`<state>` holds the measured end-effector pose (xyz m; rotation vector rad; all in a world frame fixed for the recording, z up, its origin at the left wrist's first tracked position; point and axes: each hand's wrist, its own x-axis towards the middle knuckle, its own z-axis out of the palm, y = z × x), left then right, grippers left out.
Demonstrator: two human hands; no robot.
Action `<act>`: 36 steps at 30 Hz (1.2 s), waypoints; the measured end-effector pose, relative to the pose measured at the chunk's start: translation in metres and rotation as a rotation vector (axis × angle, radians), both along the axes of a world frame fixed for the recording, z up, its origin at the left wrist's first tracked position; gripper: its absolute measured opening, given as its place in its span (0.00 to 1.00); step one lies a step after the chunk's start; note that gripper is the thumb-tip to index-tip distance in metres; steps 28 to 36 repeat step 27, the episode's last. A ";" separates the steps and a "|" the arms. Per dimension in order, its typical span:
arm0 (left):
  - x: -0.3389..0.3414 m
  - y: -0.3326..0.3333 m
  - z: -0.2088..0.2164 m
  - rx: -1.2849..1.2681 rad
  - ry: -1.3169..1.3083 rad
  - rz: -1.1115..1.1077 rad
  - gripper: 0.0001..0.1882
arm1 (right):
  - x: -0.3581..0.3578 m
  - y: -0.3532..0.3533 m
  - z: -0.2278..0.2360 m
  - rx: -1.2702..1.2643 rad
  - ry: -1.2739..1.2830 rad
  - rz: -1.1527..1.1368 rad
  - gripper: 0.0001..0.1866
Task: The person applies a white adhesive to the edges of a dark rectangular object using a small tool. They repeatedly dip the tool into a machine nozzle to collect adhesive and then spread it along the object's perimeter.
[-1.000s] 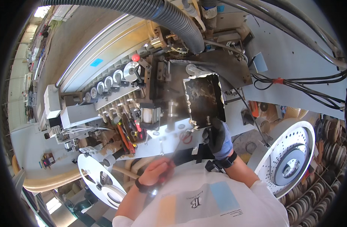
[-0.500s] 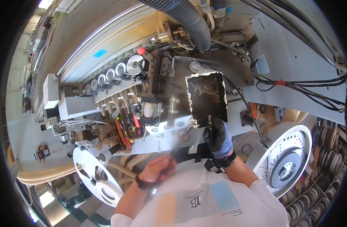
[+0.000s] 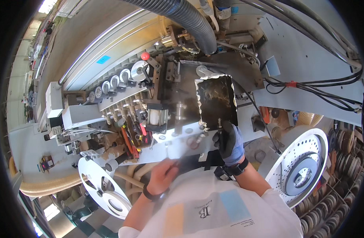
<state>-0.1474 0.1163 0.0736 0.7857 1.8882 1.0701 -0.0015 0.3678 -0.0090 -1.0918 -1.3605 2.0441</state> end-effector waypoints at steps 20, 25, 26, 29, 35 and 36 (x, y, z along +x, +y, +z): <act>-0.009 0.008 0.028 -0.296 0.986 -0.259 0.17 | -0.002 0.003 0.014 -0.313 0.055 -0.044 0.15; -0.006 0.000 0.033 -0.146 0.214 -0.071 0.12 | -0.004 0.008 0.019 -0.280 0.002 -0.016 0.15; -0.006 -0.003 0.035 -0.211 -0.103 -0.023 0.12 | -0.007 0.008 0.021 -0.369 0.041 -0.046 0.15; -0.006 -0.003 0.035 -0.211 -0.101 -0.018 0.12 | -0.009 0.009 0.023 -0.430 0.049 -0.058 0.15; -0.006 -0.003 0.035 -0.211 -0.101 -0.018 0.12 | -0.009 0.009 0.023 -0.430 0.049 -0.058 0.15; -0.006 -0.003 0.035 -0.211 -0.101 -0.018 0.12 | -0.009 0.009 0.023 -0.430 0.049 -0.058 0.15</act>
